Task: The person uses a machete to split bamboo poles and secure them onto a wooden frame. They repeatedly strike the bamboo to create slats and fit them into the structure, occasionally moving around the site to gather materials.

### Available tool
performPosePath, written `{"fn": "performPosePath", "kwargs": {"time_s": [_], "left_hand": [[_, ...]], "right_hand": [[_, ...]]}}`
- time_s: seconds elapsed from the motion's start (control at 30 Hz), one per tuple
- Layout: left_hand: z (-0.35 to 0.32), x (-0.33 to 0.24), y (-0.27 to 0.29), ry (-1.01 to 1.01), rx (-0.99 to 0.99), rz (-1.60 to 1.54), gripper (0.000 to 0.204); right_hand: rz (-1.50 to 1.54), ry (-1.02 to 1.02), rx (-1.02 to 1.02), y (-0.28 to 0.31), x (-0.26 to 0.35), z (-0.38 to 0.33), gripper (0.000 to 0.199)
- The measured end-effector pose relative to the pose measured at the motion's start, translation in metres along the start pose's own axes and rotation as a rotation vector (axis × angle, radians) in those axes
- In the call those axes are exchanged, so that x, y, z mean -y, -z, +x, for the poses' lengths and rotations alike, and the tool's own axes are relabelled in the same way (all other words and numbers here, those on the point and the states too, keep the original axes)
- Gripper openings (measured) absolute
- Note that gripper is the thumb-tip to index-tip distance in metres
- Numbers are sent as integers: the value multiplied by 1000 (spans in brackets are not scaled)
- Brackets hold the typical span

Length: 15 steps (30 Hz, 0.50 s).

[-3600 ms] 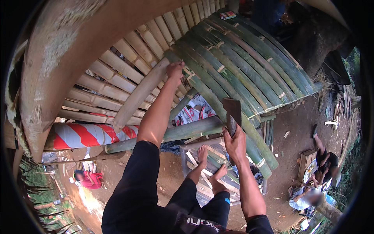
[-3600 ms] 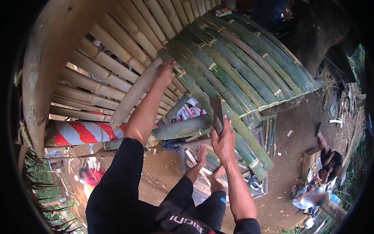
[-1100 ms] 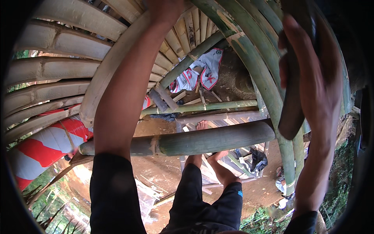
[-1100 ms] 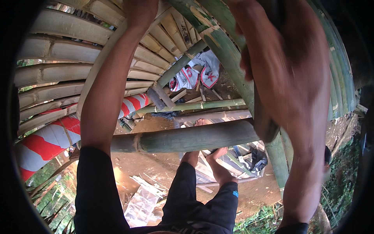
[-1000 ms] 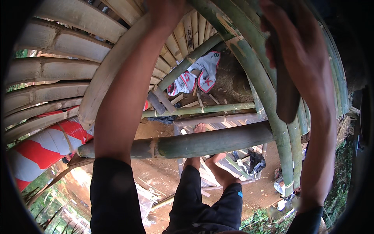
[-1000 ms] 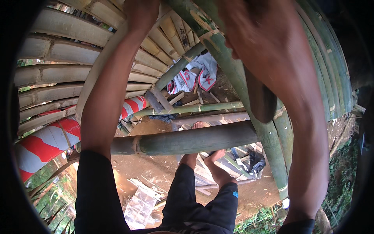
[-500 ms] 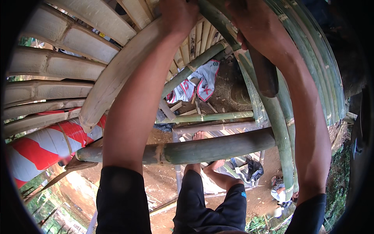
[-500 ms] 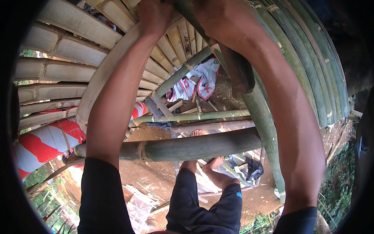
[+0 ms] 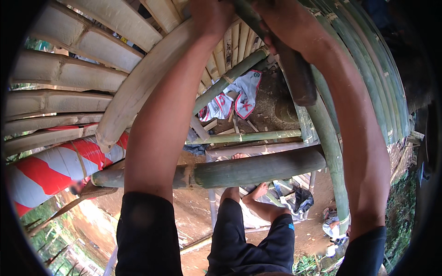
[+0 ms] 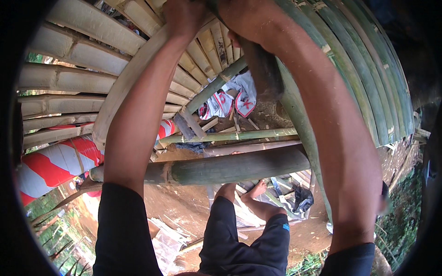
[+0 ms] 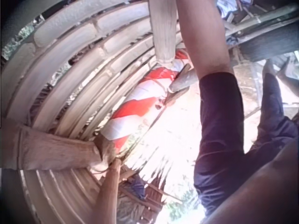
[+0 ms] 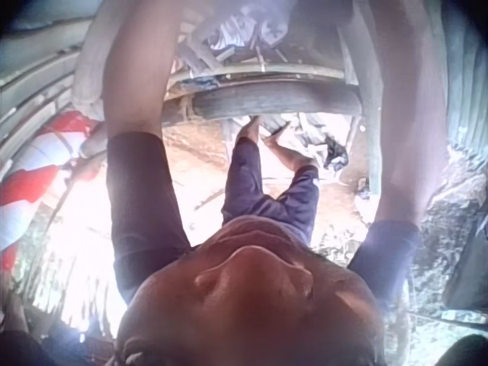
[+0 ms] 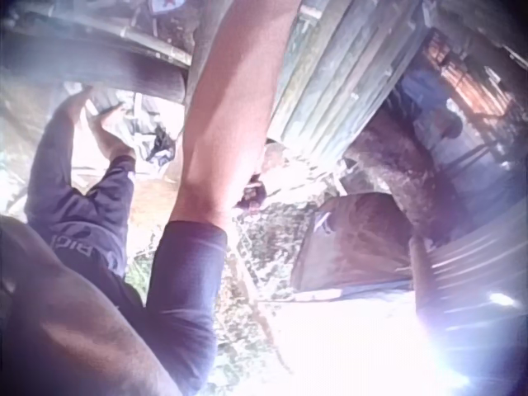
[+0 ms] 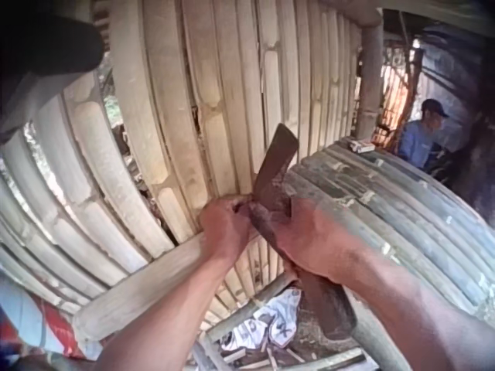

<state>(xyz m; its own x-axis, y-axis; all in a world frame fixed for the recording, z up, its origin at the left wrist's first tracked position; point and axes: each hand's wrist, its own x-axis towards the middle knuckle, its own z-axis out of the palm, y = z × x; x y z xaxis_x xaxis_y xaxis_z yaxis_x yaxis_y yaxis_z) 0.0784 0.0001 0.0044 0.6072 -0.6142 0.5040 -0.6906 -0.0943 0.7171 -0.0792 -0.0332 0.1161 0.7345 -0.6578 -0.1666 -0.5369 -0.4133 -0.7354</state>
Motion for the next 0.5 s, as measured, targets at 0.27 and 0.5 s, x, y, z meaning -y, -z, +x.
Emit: {"fn": "performPosePath", "kwargs": {"time_s": [0.27, 0.5], "left_hand": [[3, 11, -5, -83, -88, -24, 17], [0, 3, -6, -15, -31, -97, 17]], "right_hand": [[-170, 252, -136, -1, -3, -2, 35], [-38, 104, -357, -27, -24, 4, 31]]}}
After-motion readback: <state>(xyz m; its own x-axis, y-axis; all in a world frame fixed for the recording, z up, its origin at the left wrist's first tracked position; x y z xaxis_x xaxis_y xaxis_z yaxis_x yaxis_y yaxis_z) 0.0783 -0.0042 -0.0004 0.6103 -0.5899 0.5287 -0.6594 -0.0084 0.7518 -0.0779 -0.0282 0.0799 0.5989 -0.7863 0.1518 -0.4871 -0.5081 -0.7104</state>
